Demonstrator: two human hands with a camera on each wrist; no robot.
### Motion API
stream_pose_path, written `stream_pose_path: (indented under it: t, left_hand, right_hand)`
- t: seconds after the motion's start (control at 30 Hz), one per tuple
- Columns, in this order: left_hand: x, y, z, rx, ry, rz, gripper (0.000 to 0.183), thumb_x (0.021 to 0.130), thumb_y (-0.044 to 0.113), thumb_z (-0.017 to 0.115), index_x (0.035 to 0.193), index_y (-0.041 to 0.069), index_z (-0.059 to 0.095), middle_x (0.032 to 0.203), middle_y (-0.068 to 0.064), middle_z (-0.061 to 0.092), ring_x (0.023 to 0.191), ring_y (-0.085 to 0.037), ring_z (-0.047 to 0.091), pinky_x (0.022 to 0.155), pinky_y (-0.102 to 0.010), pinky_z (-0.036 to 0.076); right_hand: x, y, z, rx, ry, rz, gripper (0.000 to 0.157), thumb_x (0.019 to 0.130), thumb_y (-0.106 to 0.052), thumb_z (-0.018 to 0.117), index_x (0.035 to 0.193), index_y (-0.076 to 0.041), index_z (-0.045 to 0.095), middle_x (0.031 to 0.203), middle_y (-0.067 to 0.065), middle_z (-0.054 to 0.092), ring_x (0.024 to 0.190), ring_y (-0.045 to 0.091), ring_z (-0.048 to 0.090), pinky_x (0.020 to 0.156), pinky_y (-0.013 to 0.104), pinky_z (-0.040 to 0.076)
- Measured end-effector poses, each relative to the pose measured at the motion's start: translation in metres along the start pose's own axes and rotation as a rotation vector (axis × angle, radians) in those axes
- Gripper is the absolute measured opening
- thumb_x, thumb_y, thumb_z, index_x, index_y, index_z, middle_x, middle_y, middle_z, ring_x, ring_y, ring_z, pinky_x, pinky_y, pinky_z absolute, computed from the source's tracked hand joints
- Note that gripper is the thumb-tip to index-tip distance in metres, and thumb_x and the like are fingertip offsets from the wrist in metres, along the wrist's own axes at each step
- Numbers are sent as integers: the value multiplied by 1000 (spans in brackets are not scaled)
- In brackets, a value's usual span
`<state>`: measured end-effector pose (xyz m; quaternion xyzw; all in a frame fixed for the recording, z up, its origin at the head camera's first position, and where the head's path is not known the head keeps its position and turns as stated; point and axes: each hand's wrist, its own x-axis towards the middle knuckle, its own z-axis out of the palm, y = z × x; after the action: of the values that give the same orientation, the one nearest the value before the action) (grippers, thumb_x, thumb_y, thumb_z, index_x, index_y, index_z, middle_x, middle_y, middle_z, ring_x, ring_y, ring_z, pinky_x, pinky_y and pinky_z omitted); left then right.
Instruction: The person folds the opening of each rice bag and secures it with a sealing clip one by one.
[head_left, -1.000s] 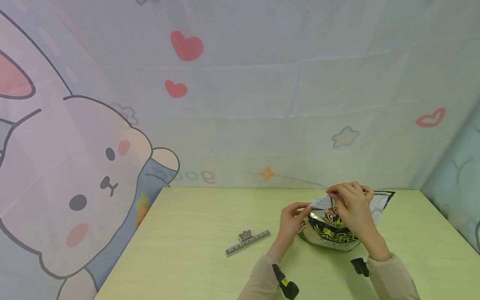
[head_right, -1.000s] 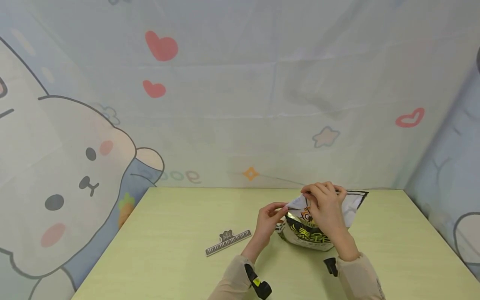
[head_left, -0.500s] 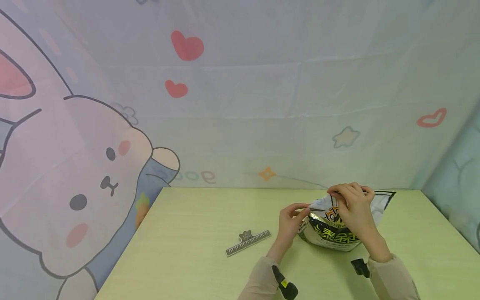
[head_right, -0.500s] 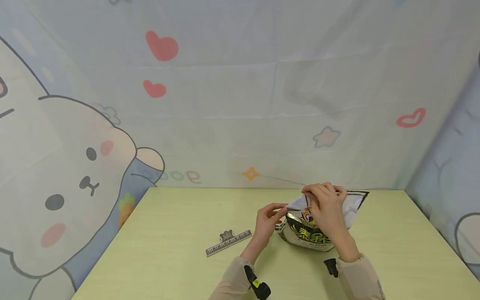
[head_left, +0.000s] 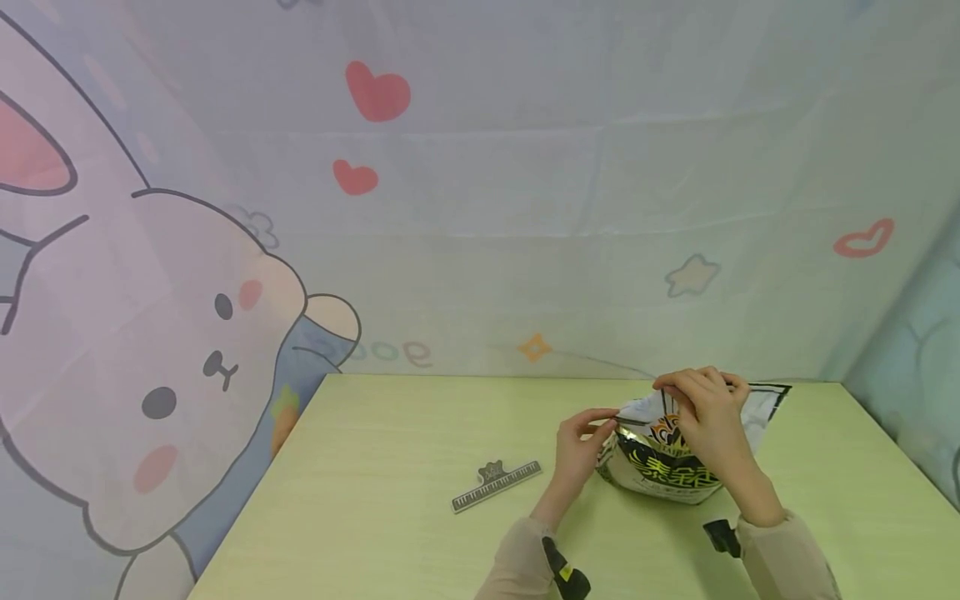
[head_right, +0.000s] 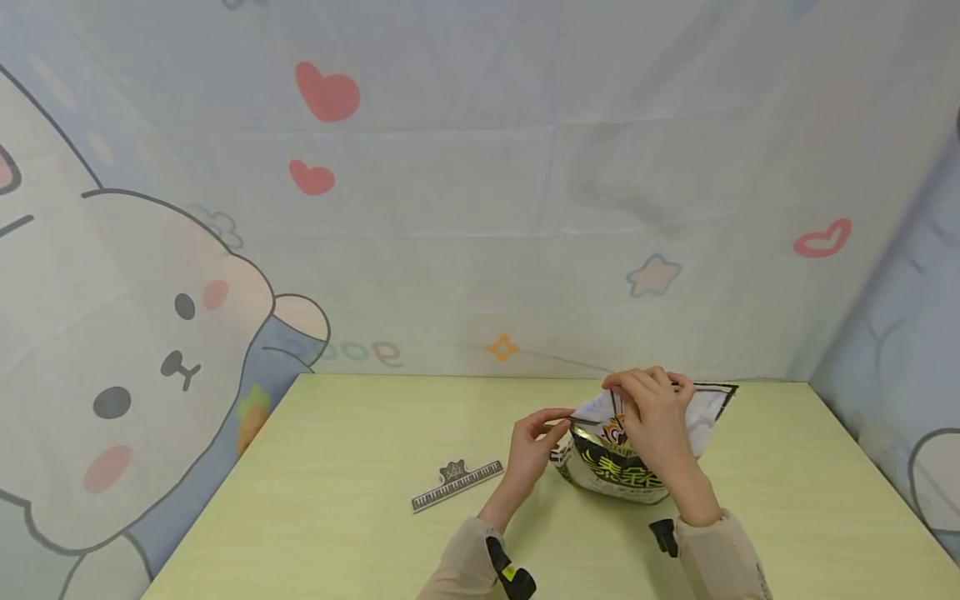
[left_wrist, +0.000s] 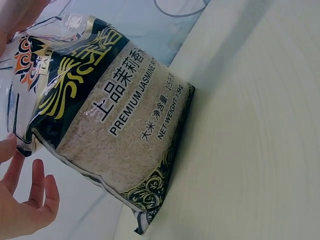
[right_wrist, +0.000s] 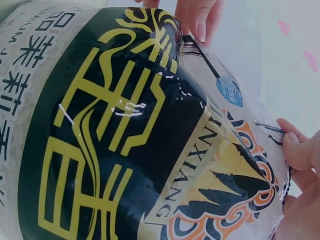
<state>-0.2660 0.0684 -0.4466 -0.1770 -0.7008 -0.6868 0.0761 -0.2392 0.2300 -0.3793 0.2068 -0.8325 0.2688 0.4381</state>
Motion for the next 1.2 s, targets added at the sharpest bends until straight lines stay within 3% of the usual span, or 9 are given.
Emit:
stream_pose_path:
  t: [0.17,0.3,0.6,0.7,0.8,0.93,1.1,1.2]
  left_hand:
    - [1,-10,0,88,-30,29,22,82,13,63,103,6,65,107,-9,65,75,-9,60,58,-19,51]
    - [-4,-9,-2,145,-63,45,27,82,16,62,109,9,63,113,-7,63,79,-11,63,57,-12,48]
    - [-12,-6,-8,230,-75,126,31,85,19,59,114,7,60,116,-8,62,86,-18,63,59,-11,48]
    - [-14,-3,-11,226,-71,134,30,85,16,59,112,4,60,114,-10,62,86,-22,63,58,-11,48]
    - [-19,11,-17,220,-76,144,27,85,12,59,110,0,60,111,-15,63,84,-26,63,57,-11,48]
    - [-24,23,-26,233,-87,114,25,84,10,59,106,0,62,108,-16,64,85,-28,62,58,-11,47]
    - [-23,-1,-36,296,-106,48,24,84,19,60,105,8,64,107,-7,65,89,-21,60,66,-15,44]
    - [-24,-5,-42,346,-118,28,23,84,22,60,104,10,64,107,-5,66,92,-24,59,75,-22,45]
  right_hand:
    - [0,1,0,1,-6,-3,21,79,11,56,81,-9,63,77,9,65,75,17,42,83,55,17]
    - [-1,1,-1,3,-11,-2,21,78,11,56,82,-9,64,77,9,65,74,17,42,83,55,17]
    - [-1,-4,-3,5,-38,35,23,78,12,56,82,-9,64,77,7,65,75,18,43,84,54,16]
    - [0,-5,-3,9,-42,42,23,78,12,56,82,-8,64,77,8,65,76,18,43,85,53,16]
    - [0,-4,-3,10,-38,37,24,78,13,56,82,-9,64,77,8,65,76,18,43,84,52,16]
    - [-1,-3,-3,13,-29,28,24,78,13,55,83,-9,64,77,8,65,76,18,43,84,52,16]
    - [-2,-2,-2,15,-25,28,24,78,13,56,83,-9,65,78,7,65,76,18,43,84,52,16]
    - [-2,-1,-2,17,-23,24,24,78,13,55,83,-9,65,78,7,65,76,18,43,84,52,16]
